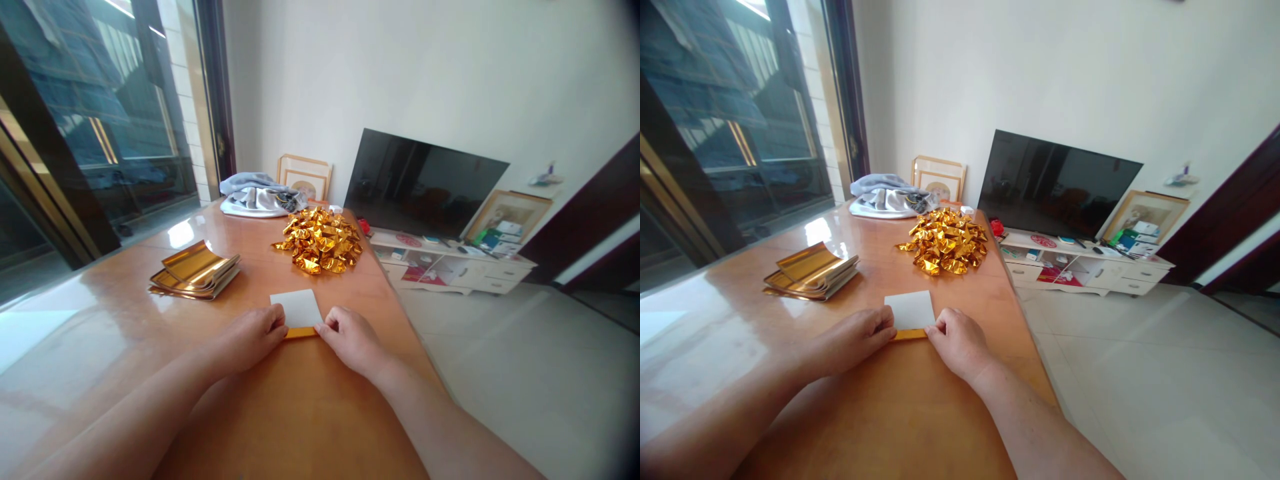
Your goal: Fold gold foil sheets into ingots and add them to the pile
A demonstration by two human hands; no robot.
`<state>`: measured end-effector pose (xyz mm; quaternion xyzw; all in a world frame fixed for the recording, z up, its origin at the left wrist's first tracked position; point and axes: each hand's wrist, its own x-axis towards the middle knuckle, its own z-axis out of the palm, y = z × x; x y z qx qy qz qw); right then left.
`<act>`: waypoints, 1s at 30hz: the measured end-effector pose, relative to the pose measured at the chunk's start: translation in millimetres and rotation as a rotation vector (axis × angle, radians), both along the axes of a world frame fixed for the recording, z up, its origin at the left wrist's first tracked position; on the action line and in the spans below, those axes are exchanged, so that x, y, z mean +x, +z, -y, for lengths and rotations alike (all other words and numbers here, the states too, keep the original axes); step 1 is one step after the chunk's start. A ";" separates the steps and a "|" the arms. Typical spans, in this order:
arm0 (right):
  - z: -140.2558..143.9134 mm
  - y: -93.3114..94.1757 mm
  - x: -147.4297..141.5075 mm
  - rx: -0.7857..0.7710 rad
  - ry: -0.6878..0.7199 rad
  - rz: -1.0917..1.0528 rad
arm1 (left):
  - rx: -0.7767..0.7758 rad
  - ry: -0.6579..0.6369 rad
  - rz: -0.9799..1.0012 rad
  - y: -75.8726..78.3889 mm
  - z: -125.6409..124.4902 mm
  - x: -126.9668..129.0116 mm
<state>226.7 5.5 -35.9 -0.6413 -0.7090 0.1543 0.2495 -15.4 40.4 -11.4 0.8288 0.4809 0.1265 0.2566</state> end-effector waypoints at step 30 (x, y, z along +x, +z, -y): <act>8.1 -0.7 2.4 -0.164 0.135 -0.208 | -0.042 -0.105 0.034 2.3 1.6 -4.5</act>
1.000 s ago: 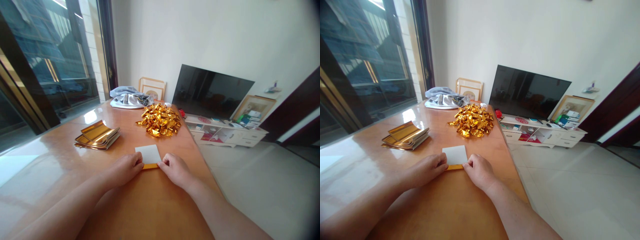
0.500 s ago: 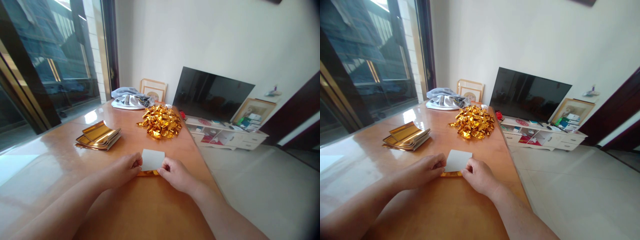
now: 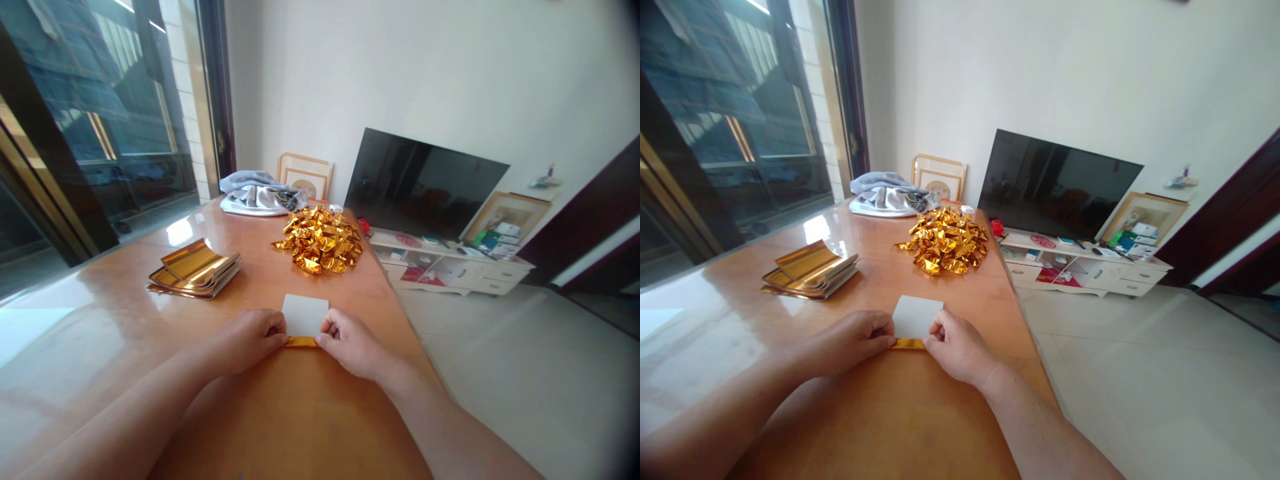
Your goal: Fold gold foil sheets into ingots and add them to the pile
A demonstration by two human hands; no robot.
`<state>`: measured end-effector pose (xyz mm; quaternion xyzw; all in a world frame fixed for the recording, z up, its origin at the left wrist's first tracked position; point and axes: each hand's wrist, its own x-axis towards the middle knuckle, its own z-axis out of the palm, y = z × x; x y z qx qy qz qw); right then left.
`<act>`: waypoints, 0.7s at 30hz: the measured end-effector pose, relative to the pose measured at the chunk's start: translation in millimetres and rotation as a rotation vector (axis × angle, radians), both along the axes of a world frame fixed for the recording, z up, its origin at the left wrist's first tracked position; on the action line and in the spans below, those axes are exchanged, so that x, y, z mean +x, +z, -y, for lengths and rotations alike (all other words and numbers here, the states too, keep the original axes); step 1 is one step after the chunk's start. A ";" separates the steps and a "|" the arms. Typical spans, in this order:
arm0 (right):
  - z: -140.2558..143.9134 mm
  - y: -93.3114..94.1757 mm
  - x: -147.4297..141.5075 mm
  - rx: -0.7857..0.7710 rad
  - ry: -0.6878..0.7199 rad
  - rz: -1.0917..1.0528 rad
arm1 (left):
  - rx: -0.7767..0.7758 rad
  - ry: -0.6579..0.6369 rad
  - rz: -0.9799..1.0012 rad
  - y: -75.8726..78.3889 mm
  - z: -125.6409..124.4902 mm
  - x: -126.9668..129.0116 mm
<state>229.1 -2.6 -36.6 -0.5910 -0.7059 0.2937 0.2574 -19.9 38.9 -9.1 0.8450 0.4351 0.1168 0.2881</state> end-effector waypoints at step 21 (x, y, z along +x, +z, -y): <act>6.2 7.8 -4.1 0.033 0.018 0.186 | 0.062 0.017 -0.032 -7.4 -2.0 1.4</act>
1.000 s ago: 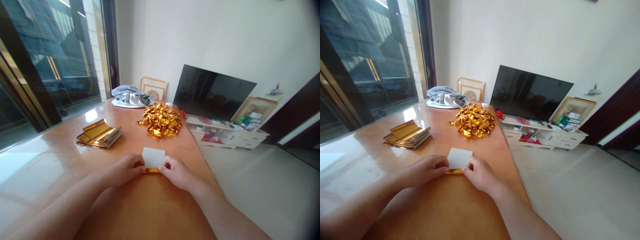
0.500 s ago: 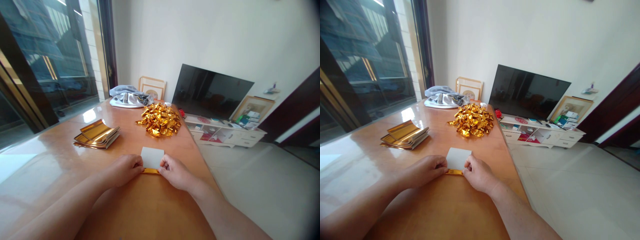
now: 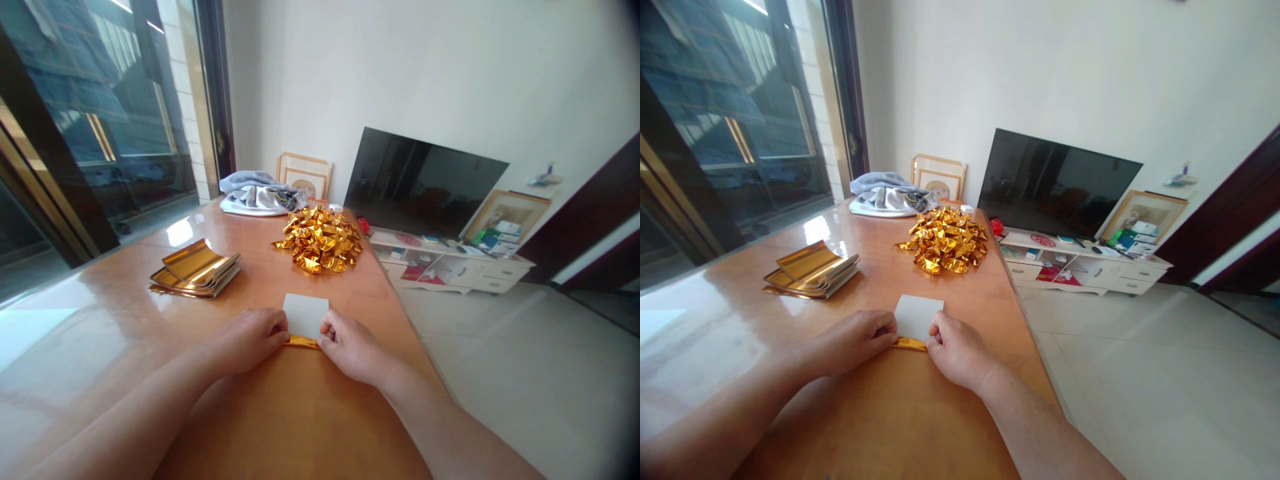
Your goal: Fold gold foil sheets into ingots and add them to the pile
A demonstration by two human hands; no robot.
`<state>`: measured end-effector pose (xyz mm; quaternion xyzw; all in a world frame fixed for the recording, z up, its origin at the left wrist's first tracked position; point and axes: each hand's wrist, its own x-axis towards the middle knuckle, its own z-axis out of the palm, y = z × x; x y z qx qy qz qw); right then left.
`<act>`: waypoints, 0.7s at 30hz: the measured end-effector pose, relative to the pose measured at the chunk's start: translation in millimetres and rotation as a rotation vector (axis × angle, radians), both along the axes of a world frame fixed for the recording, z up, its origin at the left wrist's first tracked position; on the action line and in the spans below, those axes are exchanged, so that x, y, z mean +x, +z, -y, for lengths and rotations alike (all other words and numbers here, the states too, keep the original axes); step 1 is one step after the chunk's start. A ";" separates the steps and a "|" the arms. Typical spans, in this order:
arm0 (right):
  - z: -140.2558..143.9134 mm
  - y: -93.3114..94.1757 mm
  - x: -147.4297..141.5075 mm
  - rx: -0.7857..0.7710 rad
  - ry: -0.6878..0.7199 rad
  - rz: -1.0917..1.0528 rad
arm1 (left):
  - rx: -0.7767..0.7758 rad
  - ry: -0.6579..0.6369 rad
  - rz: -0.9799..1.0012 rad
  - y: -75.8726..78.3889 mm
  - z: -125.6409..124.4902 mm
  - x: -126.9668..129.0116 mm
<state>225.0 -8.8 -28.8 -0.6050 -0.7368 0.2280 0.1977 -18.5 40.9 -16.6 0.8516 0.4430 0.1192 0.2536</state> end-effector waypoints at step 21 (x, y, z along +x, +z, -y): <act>-0.4 -1.8 -0.3 0.006 -0.015 -0.022 | -0.033 0.010 -0.001 3.2 -0.2 -0.5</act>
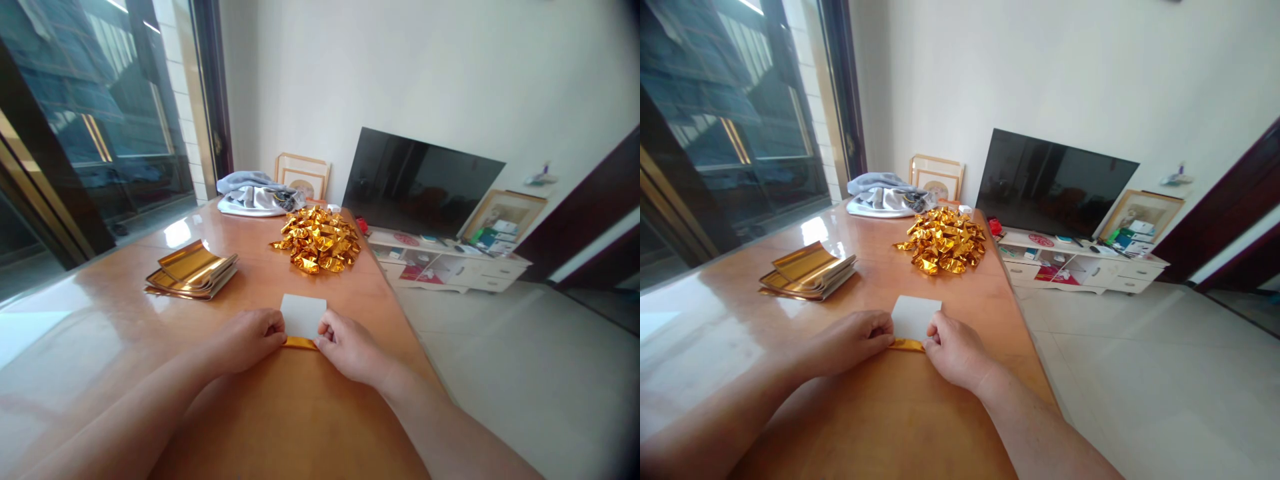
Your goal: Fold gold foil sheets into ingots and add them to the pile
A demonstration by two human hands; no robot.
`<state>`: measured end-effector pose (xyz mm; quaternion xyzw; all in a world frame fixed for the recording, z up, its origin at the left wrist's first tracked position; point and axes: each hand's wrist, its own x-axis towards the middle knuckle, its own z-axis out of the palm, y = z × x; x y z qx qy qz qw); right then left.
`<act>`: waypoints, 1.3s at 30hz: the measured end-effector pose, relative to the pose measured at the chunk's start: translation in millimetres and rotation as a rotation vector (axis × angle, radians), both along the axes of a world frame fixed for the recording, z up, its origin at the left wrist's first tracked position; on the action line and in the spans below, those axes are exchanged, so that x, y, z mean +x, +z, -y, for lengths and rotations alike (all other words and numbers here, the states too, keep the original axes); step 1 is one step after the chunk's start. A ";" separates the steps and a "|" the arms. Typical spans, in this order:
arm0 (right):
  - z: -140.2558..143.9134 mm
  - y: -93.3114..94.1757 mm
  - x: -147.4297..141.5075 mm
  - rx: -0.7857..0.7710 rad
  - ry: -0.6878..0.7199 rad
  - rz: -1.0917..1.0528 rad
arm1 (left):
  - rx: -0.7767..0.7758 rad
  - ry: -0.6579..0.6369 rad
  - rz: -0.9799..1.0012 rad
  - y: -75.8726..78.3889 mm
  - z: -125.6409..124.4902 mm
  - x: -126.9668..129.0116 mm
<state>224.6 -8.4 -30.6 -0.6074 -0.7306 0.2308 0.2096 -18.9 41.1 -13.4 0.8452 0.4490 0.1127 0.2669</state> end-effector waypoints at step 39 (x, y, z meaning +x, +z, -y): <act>8.3 11.0 -6.2 0.091 0.057 0.198 | 0.080 -0.004 -0.021 0.2 3.1 3.9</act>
